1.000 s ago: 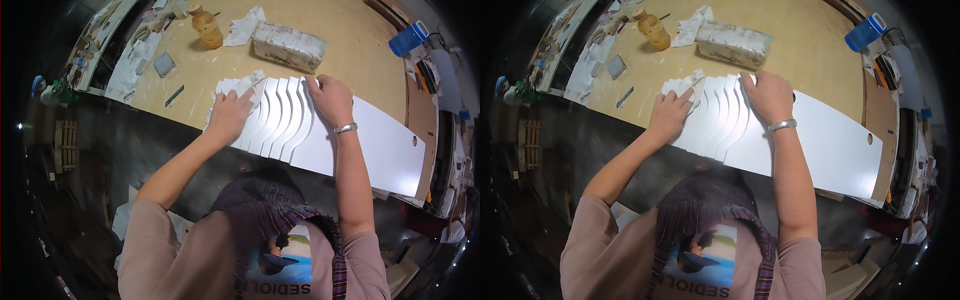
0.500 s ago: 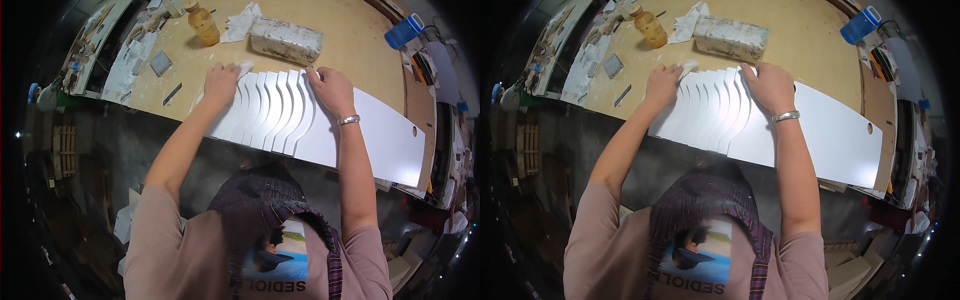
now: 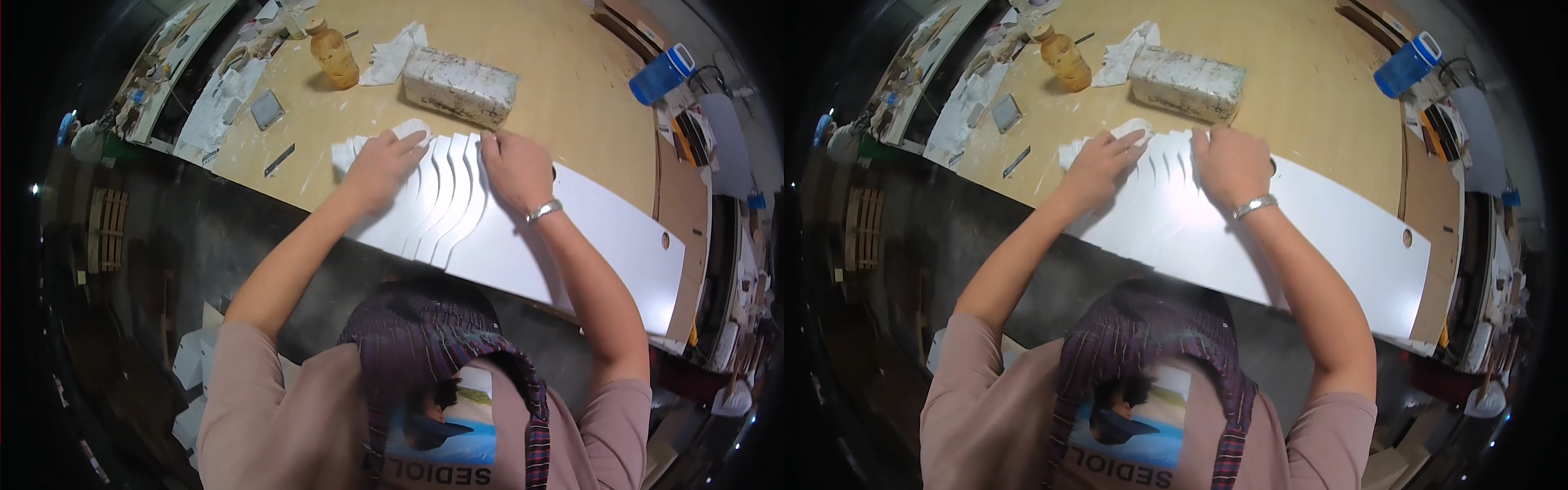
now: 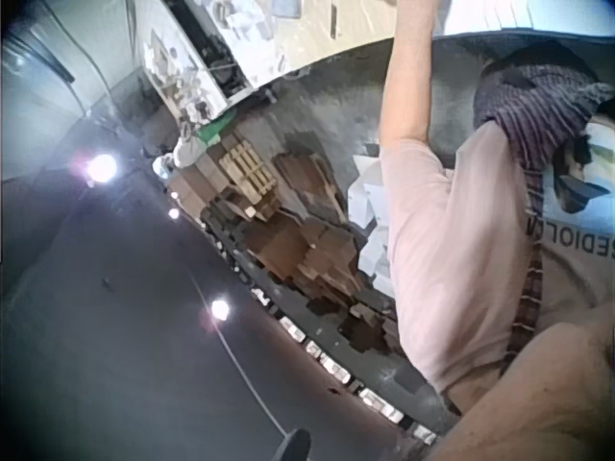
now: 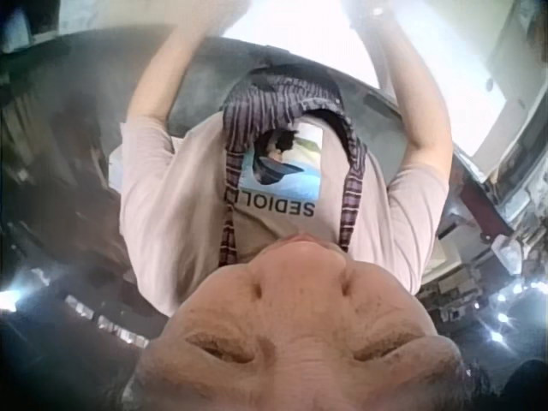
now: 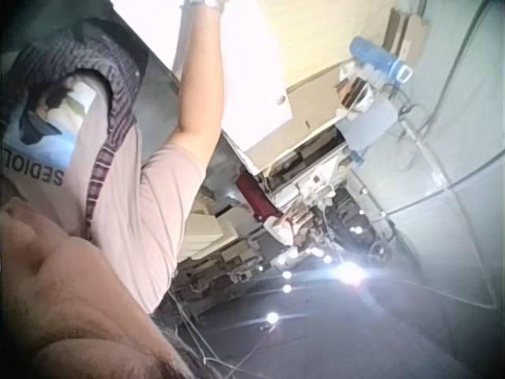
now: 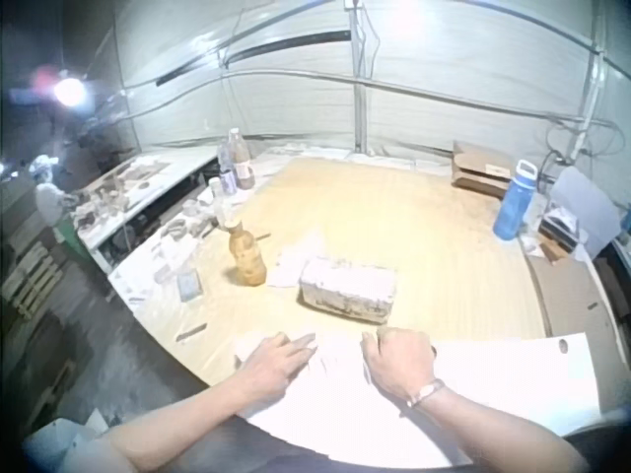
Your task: The person sands the surface of a white wavy furniture panel using a sanding block. They then apply liquid from a bottle to a cloth and wipe the panel repeatedly.
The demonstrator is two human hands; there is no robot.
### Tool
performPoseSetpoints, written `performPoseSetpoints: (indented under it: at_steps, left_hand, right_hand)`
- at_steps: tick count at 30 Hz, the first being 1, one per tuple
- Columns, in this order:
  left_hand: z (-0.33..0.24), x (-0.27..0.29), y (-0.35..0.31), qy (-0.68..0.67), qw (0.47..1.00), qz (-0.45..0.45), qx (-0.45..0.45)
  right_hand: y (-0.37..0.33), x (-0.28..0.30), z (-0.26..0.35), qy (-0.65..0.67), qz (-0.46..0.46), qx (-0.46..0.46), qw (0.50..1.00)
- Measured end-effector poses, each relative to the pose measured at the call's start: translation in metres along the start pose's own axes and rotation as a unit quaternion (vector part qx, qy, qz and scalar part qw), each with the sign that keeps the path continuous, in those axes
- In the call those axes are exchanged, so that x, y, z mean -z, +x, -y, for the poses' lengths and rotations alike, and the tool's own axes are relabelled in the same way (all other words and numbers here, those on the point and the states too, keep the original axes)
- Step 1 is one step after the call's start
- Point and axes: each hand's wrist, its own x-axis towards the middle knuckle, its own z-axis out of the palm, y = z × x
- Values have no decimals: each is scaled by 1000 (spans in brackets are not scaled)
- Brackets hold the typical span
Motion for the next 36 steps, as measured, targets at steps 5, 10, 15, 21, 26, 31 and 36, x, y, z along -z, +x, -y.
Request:
performPoseSetpoints:
  at_steps: [5,10,15,21,26,31,36]
  left_hand:
    - [32,13,3,57,969,33,239]
    - [19,44,-21,-76,925,-134,348]
    - [-40,9,-17,-205,879,-97,420]
    - [-4,-19,28,-129,900,-94,405]
    - [-25,-5,-11,-43,940,3,339]
    - [-20,51,-53,-88,903,133,398]
    - [-4,15,-5,-65,898,-26,435]
  right_hand:
    - [-5,8,-2,63,36,48,996]
    - [-1,11,-16,113,66,67,989]
    - [-1,12,-22,119,67,96,986]
    - [-1,14,-19,127,74,100,984]
    - [0,14,-22,130,76,92,984]
    - [-1,15,-19,123,74,87,986]
    - [-1,16,-16,119,69,88,987]
